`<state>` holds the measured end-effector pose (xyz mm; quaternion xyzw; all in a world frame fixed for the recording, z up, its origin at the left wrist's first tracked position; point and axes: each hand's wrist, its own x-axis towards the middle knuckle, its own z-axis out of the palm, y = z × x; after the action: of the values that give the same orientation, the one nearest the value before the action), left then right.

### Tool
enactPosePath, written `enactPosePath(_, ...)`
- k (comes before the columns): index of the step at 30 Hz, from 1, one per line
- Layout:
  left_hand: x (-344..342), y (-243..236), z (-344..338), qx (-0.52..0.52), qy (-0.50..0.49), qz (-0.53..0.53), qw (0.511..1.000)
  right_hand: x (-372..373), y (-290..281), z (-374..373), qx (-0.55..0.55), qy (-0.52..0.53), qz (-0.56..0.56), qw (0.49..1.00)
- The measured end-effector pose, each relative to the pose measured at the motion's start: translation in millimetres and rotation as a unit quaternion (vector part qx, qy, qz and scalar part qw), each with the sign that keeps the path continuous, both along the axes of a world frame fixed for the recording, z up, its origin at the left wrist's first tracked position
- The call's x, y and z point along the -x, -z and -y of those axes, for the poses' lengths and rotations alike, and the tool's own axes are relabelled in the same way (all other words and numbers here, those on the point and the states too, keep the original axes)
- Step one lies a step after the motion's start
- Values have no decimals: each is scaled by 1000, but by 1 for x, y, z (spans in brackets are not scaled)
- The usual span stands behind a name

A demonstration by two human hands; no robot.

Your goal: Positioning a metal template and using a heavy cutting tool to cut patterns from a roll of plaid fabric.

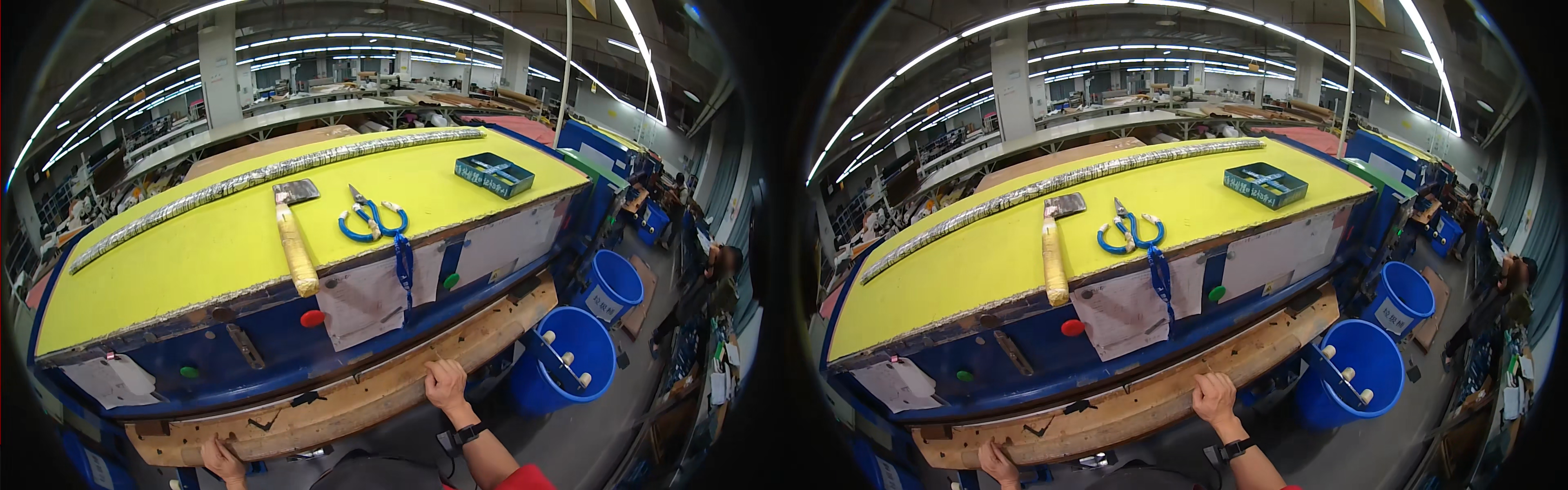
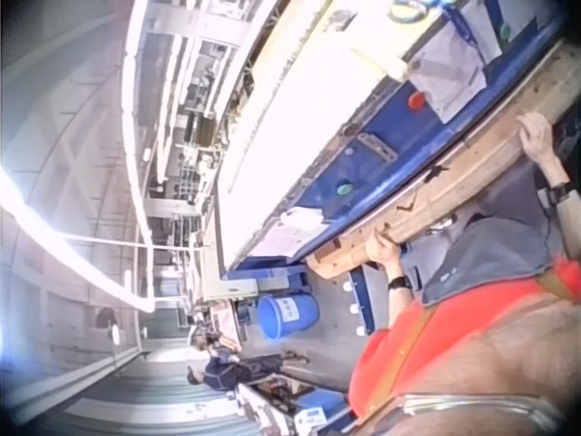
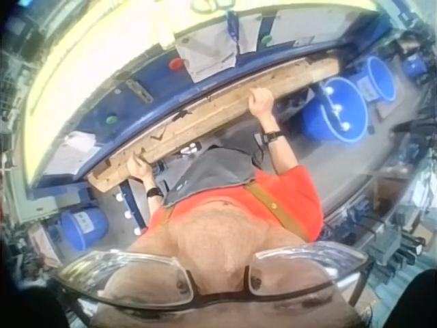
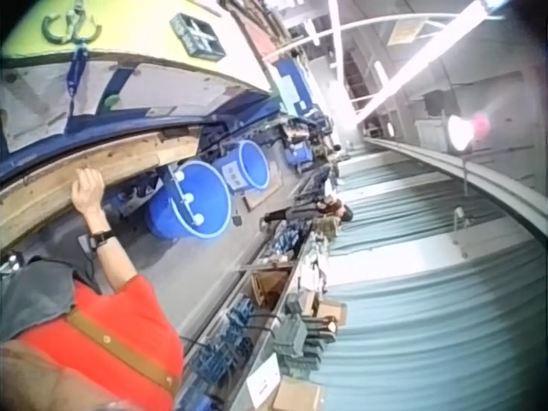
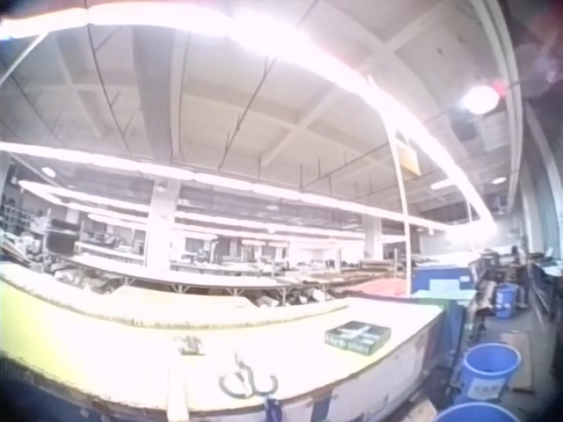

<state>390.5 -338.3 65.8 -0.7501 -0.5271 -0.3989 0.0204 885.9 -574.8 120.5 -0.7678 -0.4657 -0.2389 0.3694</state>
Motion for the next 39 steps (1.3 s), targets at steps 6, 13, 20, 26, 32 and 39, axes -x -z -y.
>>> enactPosePath(6, 0, 14, -12, -5, 15, 3, 1000, 3, 25, -7, 8, 1, -7, 1000)
enactPosePath(13, -6, 30, -14, -27, 17, -12, 999, -4, 39, -11, 5, -5, -6, 1000)
enactPosePath(20, -9, 13, -5, -20, 10, -12, 1000, -9, 16, -4, 16, -9, -2, 1000)
enactPosePath(26, -11, 25, 0, -19, 6, 10, 1000, -9, 37, 0, 30, -14, -3, 999)
enactPosePath(32, -2, 59, 18, -29, 16, 9, 999, 2, 71, 18, 56, -10, -12, 998)
enactPosePath(39, 33, 82, 59, 38, -29, -19, 999, 24, 115, 29, 106, -22, -13, 994)
